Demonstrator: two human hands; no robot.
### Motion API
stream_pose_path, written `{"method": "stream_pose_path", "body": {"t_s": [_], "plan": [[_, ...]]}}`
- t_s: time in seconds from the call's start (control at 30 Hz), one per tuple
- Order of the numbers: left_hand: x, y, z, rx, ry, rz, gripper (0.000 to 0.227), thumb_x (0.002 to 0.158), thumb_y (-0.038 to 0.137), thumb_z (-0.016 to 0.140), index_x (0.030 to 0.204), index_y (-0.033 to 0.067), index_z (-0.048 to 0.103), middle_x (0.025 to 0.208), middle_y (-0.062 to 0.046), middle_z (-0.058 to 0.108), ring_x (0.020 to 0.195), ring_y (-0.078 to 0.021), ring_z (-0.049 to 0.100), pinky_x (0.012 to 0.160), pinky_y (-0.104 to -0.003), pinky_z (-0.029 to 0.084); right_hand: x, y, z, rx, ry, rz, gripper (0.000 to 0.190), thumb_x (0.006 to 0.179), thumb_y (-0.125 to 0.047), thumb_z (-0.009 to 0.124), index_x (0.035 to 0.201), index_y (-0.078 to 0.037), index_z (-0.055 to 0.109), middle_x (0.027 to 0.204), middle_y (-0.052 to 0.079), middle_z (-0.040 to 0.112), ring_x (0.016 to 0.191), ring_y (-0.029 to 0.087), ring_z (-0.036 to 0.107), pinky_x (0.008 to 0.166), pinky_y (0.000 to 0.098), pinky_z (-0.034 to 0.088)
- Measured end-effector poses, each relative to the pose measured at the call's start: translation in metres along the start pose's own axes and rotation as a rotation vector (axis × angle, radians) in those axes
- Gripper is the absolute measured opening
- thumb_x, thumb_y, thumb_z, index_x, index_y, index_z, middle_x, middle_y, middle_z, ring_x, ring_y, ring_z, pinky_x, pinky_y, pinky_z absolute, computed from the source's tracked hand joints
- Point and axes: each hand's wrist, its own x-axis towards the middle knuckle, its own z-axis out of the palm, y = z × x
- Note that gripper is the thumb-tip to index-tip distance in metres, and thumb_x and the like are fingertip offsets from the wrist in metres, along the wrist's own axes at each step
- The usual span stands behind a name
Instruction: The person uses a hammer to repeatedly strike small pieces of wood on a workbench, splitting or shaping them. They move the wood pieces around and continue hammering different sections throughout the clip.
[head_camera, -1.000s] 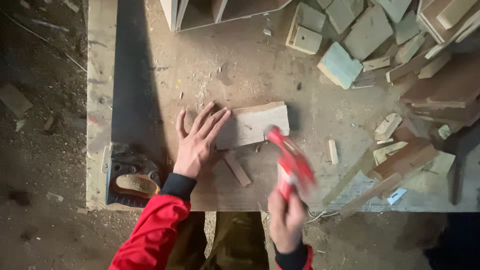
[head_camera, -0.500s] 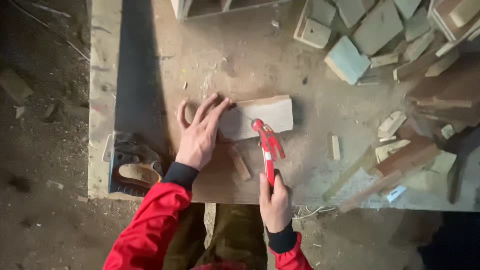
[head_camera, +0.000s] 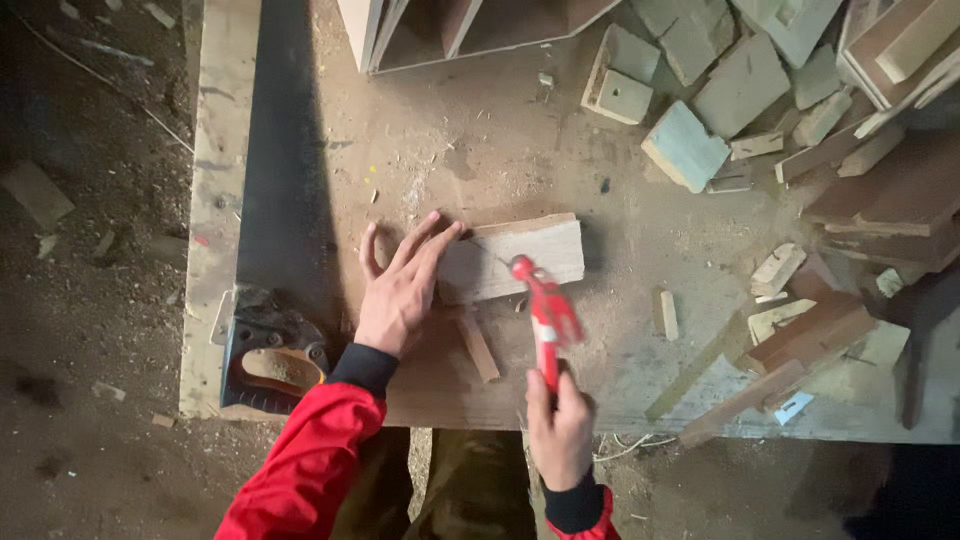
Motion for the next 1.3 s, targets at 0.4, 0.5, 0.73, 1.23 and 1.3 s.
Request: {"method": "stream_pose_path", "body": {"t_s": [0.4, 0.5, 0.73, 1.23, 1.3], "plan": [[-0.006, 0.005, -0.002, 0.033, 0.005, -0.044, 0.080, 0.087, -0.002, 0.053, 0.162, 0.0214, 0.034, 0.164, 0.000, 0.044, 0.155, -0.0115, 0.033, 0.124, -0.062, -0.002, -0.004, -0.007, 0.009, -0.191, -0.036, -0.084, 0.023, 0.103, -0.025, 0.061, 0.091, -0.006, 0.060, 0.061, 0.009, 0.057, 0.054, 0.020, 0.055, 0.052, 0.0404, 0.045], [0.003, 0.001, -0.003, -0.026, 0.016, 0.001, 0.080, 0.082, 0.016, 0.059, 0.158, 0.0179, 0.033, 0.161, -0.003, 0.042, 0.150, -0.0153, 0.032, 0.120, -0.065, -0.002, 0.007, -0.002, 0.020, -0.051, 0.009, 0.073, 0.022, 0.099, -0.025, 0.059, 0.093, -0.004, 0.062, 0.057, 0.010, 0.058, 0.046, 0.025, 0.059, 0.048, 0.0413, 0.046], [0.002, 0.002, -0.005, 0.061, 0.004, -0.010, 0.078, 0.087, 0.001, 0.055, 0.160, 0.0187, 0.036, 0.162, 0.004, 0.044, 0.154, -0.0127, 0.035, 0.124, -0.063, -0.001, 0.002, -0.004, 0.018, -0.180, -0.002, -0.016, 0.024, 0.100, -0.026, 0.060, 0.096, -0.002, 0.063, 0.062, 0.017, 0.058, 0.054, 0.035, 0.060, 0.053, 0.0437, 0.044], [-0.005, -0.001, 0.002, -0.019, -0.089, -0.065, 0.098, 0.067, 0.026, 0.076, 0.156, 0.0207, 0.034, 0.156, 0.002, 0.046, 0.147, -0.0140, 0.034, 0.117, -0.067, -0.004, -0.037, -0.014, -0.005, 0.732, 0.198, -0.285, 0.021, 0.108, -0.030, 0.062, 0.103, -0.010, 0.061, 0.076, 0.002, 0.058, 0.061, 0.011, 0.048, 0.054, 0.0284, 0.041], [-0.005, -0.002, 0.002, 0.343, -0.034, -0.011, 0.096, 0.079, 0.028, 0.078, 0.164, 0.0265, 0.033, 0.163, 0.013, 0.044, 0.155, -0.0042, 0.032, 0.126, -0.061, -0.004, -0.032, -0.015, 0.002, 0.615, 0.171, -0.330, 0.022, 0.108, -0.033, 0.061, 0.103, -0.011, 0.061, 0.076, 0.005, 0.060, 0.062, 0.016, 0.052, 0.055, 0.0300, 0.043]]}}
